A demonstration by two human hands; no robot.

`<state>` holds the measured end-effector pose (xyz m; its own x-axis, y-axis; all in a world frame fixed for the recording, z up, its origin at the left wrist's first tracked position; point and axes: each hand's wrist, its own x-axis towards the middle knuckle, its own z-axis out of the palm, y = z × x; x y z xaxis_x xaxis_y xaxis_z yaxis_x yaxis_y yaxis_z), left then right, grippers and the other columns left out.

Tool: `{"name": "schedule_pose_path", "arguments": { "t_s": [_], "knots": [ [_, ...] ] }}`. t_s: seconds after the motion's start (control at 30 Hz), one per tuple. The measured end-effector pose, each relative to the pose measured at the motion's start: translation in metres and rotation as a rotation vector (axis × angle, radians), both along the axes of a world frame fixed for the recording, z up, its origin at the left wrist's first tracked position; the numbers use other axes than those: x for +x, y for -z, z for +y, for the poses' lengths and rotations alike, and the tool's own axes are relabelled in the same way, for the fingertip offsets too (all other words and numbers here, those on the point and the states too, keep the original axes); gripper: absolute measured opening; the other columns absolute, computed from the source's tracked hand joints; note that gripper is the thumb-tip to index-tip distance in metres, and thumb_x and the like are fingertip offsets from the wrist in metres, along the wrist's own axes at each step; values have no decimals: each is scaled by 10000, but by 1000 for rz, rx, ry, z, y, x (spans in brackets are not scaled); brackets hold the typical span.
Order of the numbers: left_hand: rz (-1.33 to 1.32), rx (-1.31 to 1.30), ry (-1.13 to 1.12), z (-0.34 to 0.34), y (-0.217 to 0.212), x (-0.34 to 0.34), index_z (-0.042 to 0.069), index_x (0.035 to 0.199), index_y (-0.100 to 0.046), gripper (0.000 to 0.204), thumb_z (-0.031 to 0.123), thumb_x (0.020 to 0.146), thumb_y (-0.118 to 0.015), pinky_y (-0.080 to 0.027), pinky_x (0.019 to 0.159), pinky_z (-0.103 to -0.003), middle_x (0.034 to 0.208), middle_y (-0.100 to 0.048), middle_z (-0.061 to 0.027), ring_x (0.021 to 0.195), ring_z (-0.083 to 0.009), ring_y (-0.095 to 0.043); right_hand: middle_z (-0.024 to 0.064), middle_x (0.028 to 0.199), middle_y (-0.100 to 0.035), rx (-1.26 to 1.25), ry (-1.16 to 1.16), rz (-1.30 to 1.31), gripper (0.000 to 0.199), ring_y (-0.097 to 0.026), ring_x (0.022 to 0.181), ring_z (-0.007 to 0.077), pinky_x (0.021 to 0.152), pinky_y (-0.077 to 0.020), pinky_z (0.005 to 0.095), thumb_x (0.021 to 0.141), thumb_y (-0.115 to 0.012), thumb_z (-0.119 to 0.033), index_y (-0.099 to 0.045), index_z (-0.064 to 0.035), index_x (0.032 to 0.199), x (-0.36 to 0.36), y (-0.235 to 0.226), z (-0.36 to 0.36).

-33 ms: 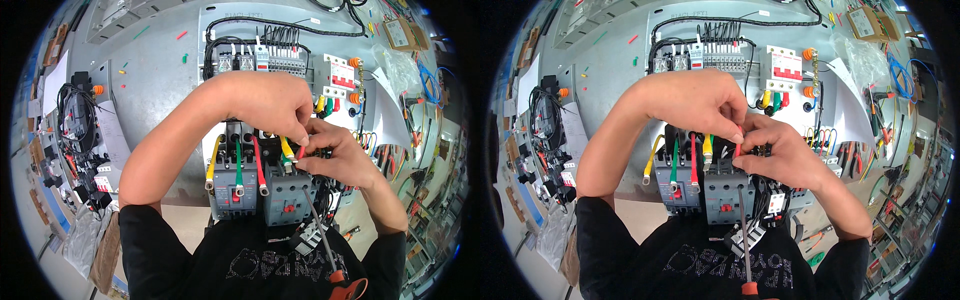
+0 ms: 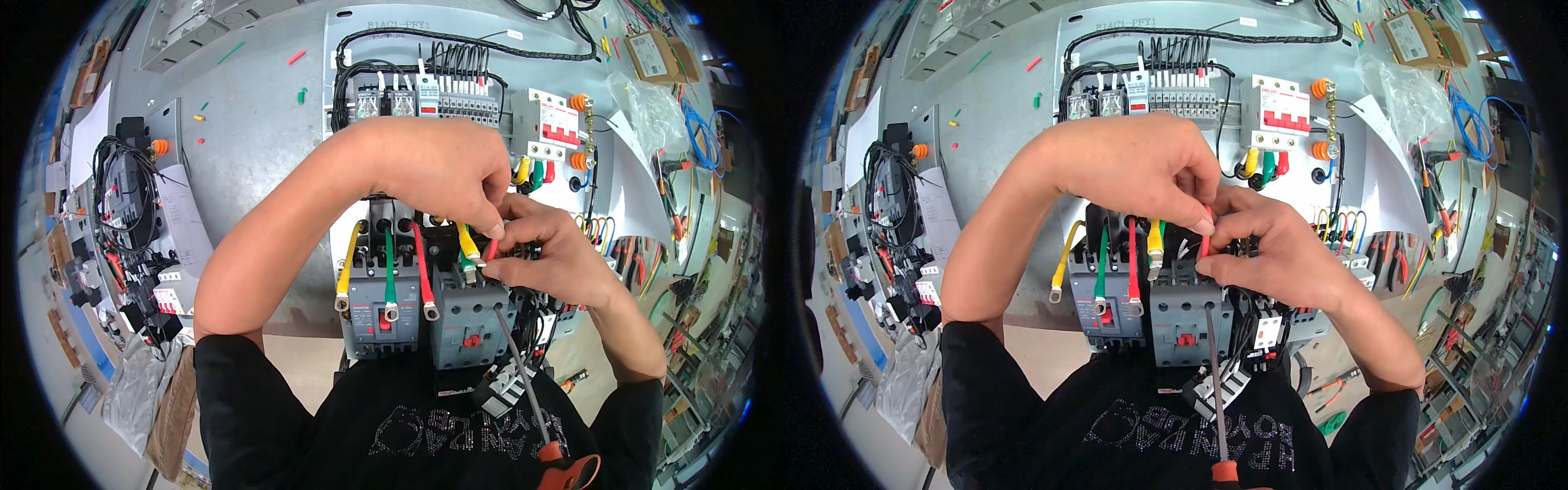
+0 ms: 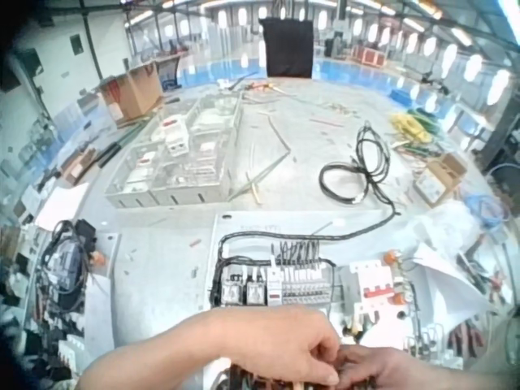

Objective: The person connects multiple colored wires to terminals on an electrical panel. They use a screwdriver to tighten the terminal screws and pliers to strip wire insulation. The person organizes the wires and secures them to the contactors and terminal blocks.

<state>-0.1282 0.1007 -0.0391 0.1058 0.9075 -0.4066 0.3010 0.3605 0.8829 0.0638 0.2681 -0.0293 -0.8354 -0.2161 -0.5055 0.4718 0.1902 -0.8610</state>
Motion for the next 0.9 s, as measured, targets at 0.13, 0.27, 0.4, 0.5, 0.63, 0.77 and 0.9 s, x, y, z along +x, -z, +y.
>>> {"name": "schedule_pose_path", "arguments": {
  "t_s": [0.13,0.27,0.4,0.5,0.63,0.77,0.9],
  "knots": [
    [-1,10,25,2,1,0,-13,947,-797,283,267,911,-814,-530,632,-322,776,-758,-84,688,-151,-684,103,1188,-689,21,-41,46,171,-648,1135,224,1018,-495,369,860,-872,-93,-809,-13,998,0,3,1],
    [-18,26,20,-1,2,-1,-22,951,-795,291,267,918,-808,-524,625,-323,763,-748,-84,675,-154,-672,96,1183,-701,-31,-122,-20,147,-651,1127,207,1009,-498,353,901,-848,-73,-807,-2,1024,-14,-9,7],
    [1,71,62,0,5,-3,-30,956,-795,303,271,926,-798,-519,620,-329,755,-739,-92,669,-160,-666,78,1201,-713,-191,3,-107,121,-648,1131,186,1003,-498,337,940,-794,-18,-807,11,1057,-12,-4,14],
    [-14,70,56,-1,6,-2,-30,963,-797,300,269,933,-789,-517,617,-332,743,-732,-94,663,-162,-661,72,1178,-710,-135,-37,-44,122,-646,1124,186,990,-497,338,935,-806,-31,-815,-11,1054,-10,-7,10],
    [-10,71,39,-2,4,-1,-28,969,-801,295,265,935,-788,-518,618,-333,733,-729,-91,656,-162,-655,71,1136,-701,-35,-96,-12,135,-643,1111,200,972,-494,339,921,-820,-43,-822,-34,1055,-11,-6,7],
    [34,54,77,2,-2,-2,-27,964,-804,299,270,934,-793,-522,626,-332,736,-731,-92,653,-161,-655,82,1135,-705,36,-104,45,156,-652,1103,224,960,-500,346,903,-841,-64,-821,-39,1056,-8,-5,4],
    [37,93,65,0,4,0,-34,959,-799,293,259,941,-790,-517,623,-334,733,-730,-93,653,-153,-654,110,1139,-725,135,-42,158,202,-684,1062,248,939,-521,361,886,-868,-93,-806,-16,1062,-6,-24,8]
  ]
}}
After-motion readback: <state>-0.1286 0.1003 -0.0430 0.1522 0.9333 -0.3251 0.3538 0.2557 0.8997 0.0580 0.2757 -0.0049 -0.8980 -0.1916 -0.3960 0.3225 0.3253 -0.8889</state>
